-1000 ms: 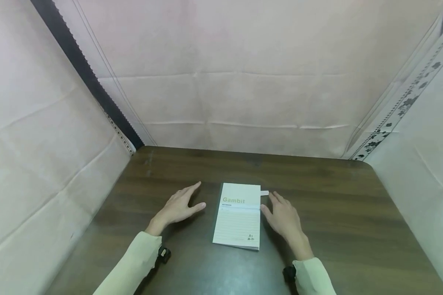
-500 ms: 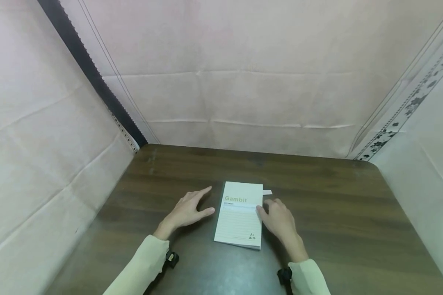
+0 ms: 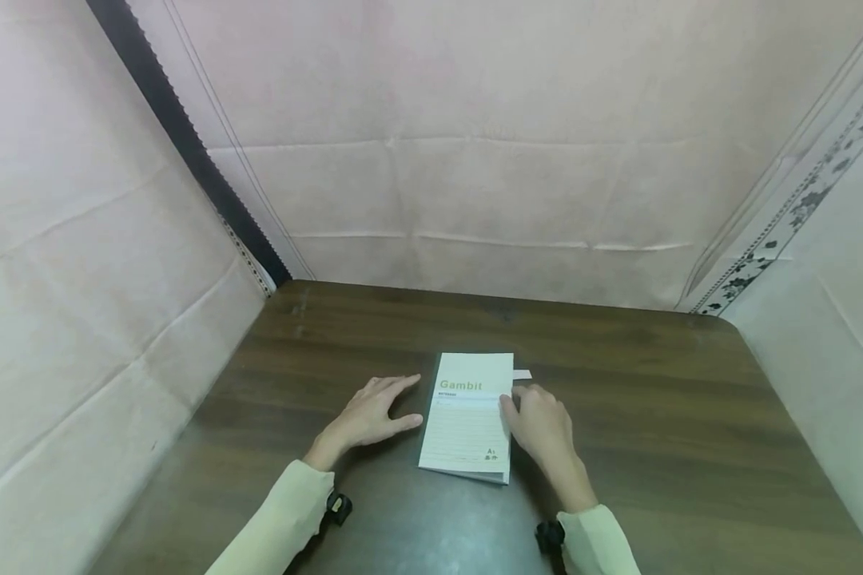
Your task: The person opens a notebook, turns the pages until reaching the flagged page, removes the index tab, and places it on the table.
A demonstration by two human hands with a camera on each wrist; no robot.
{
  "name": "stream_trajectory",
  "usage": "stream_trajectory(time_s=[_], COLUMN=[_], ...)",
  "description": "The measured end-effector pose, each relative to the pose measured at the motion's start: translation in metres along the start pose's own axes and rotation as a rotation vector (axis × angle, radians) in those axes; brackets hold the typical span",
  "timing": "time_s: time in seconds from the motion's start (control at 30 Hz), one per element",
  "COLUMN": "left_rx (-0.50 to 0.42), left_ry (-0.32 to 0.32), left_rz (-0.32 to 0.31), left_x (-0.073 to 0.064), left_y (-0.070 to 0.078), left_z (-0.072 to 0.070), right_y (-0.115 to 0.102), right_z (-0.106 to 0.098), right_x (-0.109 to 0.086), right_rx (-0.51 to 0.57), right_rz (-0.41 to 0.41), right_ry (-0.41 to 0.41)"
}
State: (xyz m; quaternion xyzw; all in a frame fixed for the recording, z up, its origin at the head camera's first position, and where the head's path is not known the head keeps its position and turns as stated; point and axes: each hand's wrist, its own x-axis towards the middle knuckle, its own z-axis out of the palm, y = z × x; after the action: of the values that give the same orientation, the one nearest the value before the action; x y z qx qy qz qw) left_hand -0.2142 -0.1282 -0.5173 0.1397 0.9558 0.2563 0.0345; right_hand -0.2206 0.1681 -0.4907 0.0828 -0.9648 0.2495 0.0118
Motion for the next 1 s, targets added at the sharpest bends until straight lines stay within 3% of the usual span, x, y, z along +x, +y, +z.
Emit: stream_trajectory(time_s=[0.27,0.47,0.8,1.0], left_rx=[-0.033,-0.054,-0.103,-0.106], left_ry=[-0.004,0.000,-0.030,-0.005], left_rz=[-0.014,-0.014,0.009,0.013], left_x=[0.004,0.007,0.006,0.009], left_y=[0.004,0.005,0.008,0.008], left_z=[-0.003,-0.004,-0.002,-0.001], right_y=[-0.006,-0.009,-0.010,-0.018], right_z=[-0.005,-0.008,-0.008,-0.006], right_x=[-0.003,0.000,0.002,-0.001], right_rx=[-0.032,0.045,0.314,0.432], right_rz=[-0.007,-0.017,0.087,0.104], right_ry=[0.069,0.116,-0.033,-0.100])
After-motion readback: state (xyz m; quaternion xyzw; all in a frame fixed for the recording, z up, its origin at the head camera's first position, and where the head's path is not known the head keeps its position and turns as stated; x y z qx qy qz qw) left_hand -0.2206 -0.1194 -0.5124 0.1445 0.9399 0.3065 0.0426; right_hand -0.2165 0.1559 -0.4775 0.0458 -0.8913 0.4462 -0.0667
